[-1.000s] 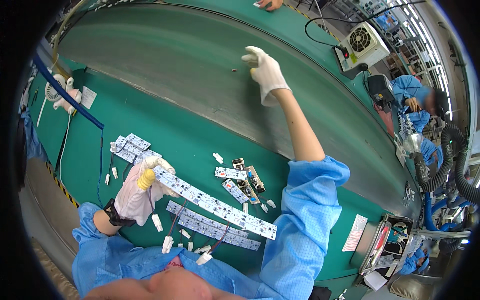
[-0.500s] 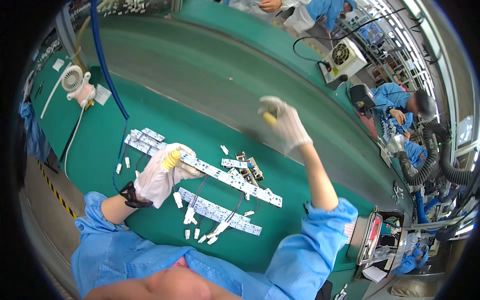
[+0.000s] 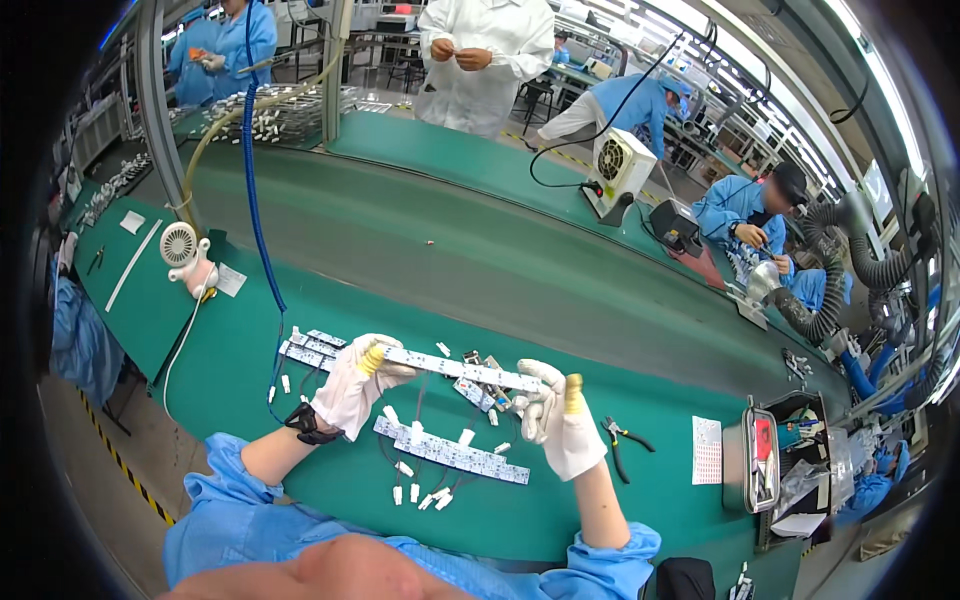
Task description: Manually assemble and inspect electronic components on a strip of circuit boards.
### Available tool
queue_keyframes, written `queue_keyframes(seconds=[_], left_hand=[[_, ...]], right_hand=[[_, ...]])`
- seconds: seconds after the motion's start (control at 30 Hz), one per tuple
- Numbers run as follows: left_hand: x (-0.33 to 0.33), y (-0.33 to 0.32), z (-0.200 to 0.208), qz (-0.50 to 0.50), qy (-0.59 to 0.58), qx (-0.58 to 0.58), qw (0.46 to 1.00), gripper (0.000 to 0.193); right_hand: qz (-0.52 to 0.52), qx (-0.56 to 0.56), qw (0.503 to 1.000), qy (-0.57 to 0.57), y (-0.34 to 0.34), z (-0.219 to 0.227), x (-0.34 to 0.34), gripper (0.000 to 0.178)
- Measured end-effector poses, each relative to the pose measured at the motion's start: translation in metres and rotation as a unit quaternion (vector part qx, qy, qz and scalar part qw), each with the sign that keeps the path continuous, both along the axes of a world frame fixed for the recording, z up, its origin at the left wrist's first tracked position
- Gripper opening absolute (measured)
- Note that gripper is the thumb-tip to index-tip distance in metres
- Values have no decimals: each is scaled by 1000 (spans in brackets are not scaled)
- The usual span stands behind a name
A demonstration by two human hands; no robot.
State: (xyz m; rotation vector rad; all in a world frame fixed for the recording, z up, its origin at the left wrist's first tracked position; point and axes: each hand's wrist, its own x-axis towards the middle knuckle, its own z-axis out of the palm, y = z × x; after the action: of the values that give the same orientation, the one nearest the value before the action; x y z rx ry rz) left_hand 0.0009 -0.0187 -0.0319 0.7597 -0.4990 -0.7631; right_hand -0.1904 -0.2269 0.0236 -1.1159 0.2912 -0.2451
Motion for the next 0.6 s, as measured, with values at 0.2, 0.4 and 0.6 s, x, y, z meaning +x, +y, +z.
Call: queue_keyframes(seconds=[0.2, 0.4, 0.6], left_hand=[[-3, 4, 10, -7, -172, 78, 982, 45], [-2, 6, 22, -34, -242, 121, 962, 75], [1, 5, 14, -30, -250, 130, 959, 74]], right_hand=[[-93, -9, 996, -2, 4, -18, 2, 32], [-134, 23, 991, -15, -1, -26, 0, 30], [-136, 18, 990, -18, 0, -26, -2, 30]])
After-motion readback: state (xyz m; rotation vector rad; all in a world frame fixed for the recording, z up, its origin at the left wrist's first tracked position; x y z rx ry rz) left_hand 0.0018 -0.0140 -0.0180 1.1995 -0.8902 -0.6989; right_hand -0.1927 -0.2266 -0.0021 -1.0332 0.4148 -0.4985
